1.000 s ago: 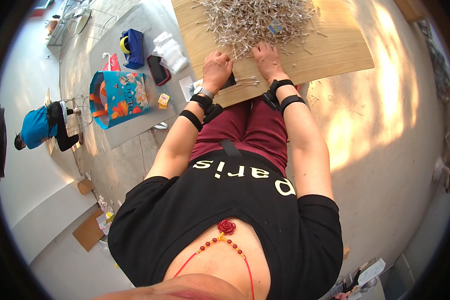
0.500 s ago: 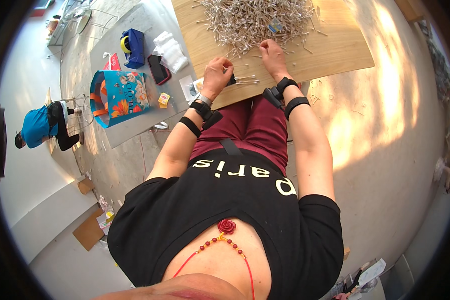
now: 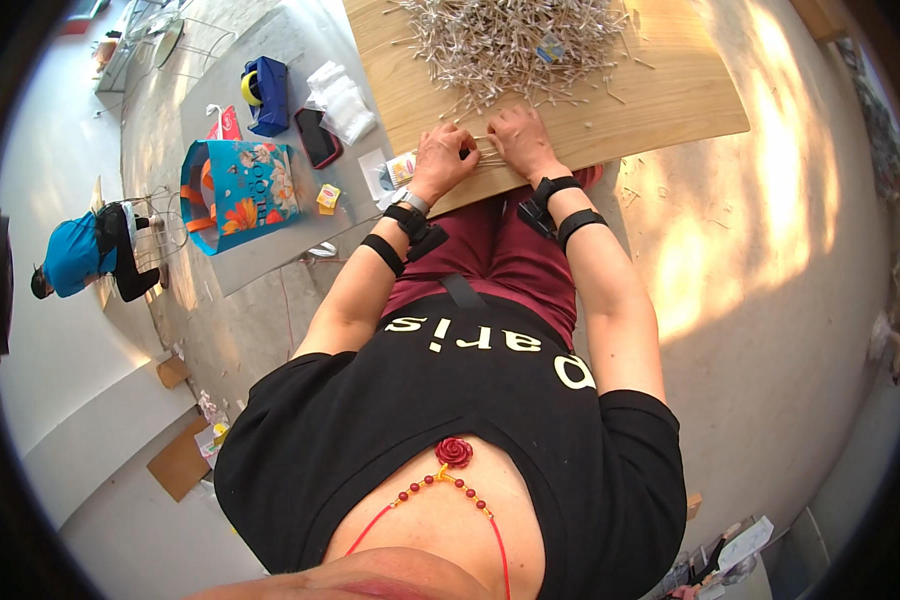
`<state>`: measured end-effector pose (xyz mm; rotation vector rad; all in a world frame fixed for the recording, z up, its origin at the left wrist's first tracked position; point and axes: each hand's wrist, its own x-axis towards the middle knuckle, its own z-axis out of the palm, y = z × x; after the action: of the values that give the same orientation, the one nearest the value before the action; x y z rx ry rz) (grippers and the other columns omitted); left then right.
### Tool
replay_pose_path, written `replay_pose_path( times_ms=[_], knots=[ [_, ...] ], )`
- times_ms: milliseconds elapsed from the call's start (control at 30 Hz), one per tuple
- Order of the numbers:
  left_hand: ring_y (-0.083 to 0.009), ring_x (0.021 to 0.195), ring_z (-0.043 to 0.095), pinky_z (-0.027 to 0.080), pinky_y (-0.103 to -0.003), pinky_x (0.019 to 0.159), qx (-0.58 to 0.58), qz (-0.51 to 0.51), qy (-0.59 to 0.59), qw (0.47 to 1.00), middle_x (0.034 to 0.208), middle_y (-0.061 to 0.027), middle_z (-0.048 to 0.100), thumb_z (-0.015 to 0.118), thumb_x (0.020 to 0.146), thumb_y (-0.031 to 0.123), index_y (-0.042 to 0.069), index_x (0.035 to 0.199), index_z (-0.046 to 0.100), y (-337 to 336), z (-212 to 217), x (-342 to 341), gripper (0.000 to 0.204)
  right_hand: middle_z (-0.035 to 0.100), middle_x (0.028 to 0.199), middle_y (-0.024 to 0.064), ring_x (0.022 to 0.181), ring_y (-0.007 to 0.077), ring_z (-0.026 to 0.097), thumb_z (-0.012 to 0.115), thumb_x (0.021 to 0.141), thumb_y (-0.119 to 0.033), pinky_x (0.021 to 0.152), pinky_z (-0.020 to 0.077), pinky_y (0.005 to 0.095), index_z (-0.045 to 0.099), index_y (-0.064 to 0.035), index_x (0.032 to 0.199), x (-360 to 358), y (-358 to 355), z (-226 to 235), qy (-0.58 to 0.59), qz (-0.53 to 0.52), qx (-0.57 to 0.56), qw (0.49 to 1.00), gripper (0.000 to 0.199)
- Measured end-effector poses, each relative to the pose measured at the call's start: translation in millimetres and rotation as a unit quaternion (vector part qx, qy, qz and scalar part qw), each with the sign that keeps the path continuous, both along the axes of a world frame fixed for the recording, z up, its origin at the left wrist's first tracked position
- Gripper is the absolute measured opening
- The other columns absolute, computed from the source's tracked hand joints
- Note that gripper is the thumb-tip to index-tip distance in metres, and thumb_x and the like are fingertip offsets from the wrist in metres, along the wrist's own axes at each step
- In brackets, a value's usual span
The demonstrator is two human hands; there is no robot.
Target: The person places cotton swabs onto a piece of tape, folds the tape over them, and presses it down.
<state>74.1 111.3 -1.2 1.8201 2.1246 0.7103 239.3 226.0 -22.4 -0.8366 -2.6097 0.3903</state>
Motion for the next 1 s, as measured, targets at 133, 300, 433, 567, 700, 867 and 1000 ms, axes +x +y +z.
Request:
replay_pose_path(
  times_ms=[133,300,433,567,700,867,1000],
  knots=[
    [-0.0292,0.095,0.066,0.044,-0.043,0.088,0.0,0.025,-0.011,1.0,0.092,-0.0068,0.07,0.075,0.082,0.026,0.011,0.085,0.075,-4.4,2.9,-6.9,0.015,0.067,0.102,0.0045,0.106,0.0264,0.061,0.072,0.086,-0.018,0.091,0.0473,0.0438,0.071,-0.0143,0.098,-4.7,6.5,14.8,0.0,-0.053,0.048,0.997,0.012],
    [-0.0298,0.095,0.066,0.044,-0.044,0.087,0.017,0.034,-0.005,0.999,0.091,-0.0083,0.07,0.074,0.082,0.023,0.01,0.084,0.073,-0.2,3.7,-6.9,0.014,0.064,0.106,0.0068,0.107,0.0267,0.061,0.061,0.091,-0.014,0.092,0.0472,0.0428,0.07,-0.0126,0.099,-2.5,25.8,6.8,-0.108,-0.095,0.121,0.982,0.013],
    [-0.0304,0.094,0.066,0.045,-0.044,0.086,0.038,0.043,-0.009,0.998,0.09,-0.009,0.07,0.074,0.082,0.022,0.01,0.083,0.072,0.1,-1.1,-7.9,0.012,0.065,0.105,0.0076,0.106,0.0275,0.061,0.06,0.09,-0.012,0.092,0.0473,0.0441,0.07,-0.01,0.098,-1.5,25.7,-2.9,-0.115,-0.068,0.131,0.982,0.012],
    [-0.0306,0.096,0.066,0.044,-0.045,0.087,0.028,0.059,-0.03,0.997,0.09,-0.0093,0.07,0.073,0.083,0.021,0.01,0.084,0.072,4.4,-2.2,-9.5,0.011,0.069,0.097,0.0096,0.094,0.0287,0.065,0.069,0.092,-0.012,0.086,0.0518,0.0442,0.069,-0.0061,0.098,10.9,43.9,-14.9,0.157,-0.061,-0.059,0.984,0.009],
    [-0.0307,0.1,0.064,0.043,-0.046,0.09,0.039,0.087,-0.031,0.995,0.093,-0.0097,0.069,0.073,0.083,0.022,0.011,0.088,0.072,8.2,-8.9,-17.5,0.012,0.073,0.091,0.0109,0.073,0.0262,0.068,0.076,0.096,-0.026,0.072,0.056,0.0379,0.07,-0.0055,0.101,5.7,54.3,3.0,0.454,-0.323,-0.281,0.781,0.022],
    [-0.0291,0.1,0.064,0.044,-0.045,0.088,0.08,0.104,0.037,0.991,0.096,-0.0083,0.068,0.075,0.083,0.023,0.012,0.094,0.071,27.4,-16.6,-17.9,0.015,0.071,0.093,0.01,0.084,0.0295,0.069,0.079,0.09,-0.026,0.078,0.0556,0.0414,0.072,-0.0103,0.097,-10.9,25.8,-3.8,0.195,-0.21,-0.163,0.944,0.019],
    [-0.03,0.103,0.062,0.043,-0.046,0.09,0.056,0.109,0.066,0.99,0.099,-0.0089,0.068,0.075,0.081,0.023,0.014,0.093,0.071,36.2,-21.3,-17.0,0.015,0.07,0.095,0.0104,0.095,0.033,0.068,0.082,0.083,-0.026,0.086,0.0537,0.0457,0.074,-0.0117,0.092,-42.0,-1.6,-4.2,0.065,-0.175,-0.086,0.979,0.018]
  ],
)
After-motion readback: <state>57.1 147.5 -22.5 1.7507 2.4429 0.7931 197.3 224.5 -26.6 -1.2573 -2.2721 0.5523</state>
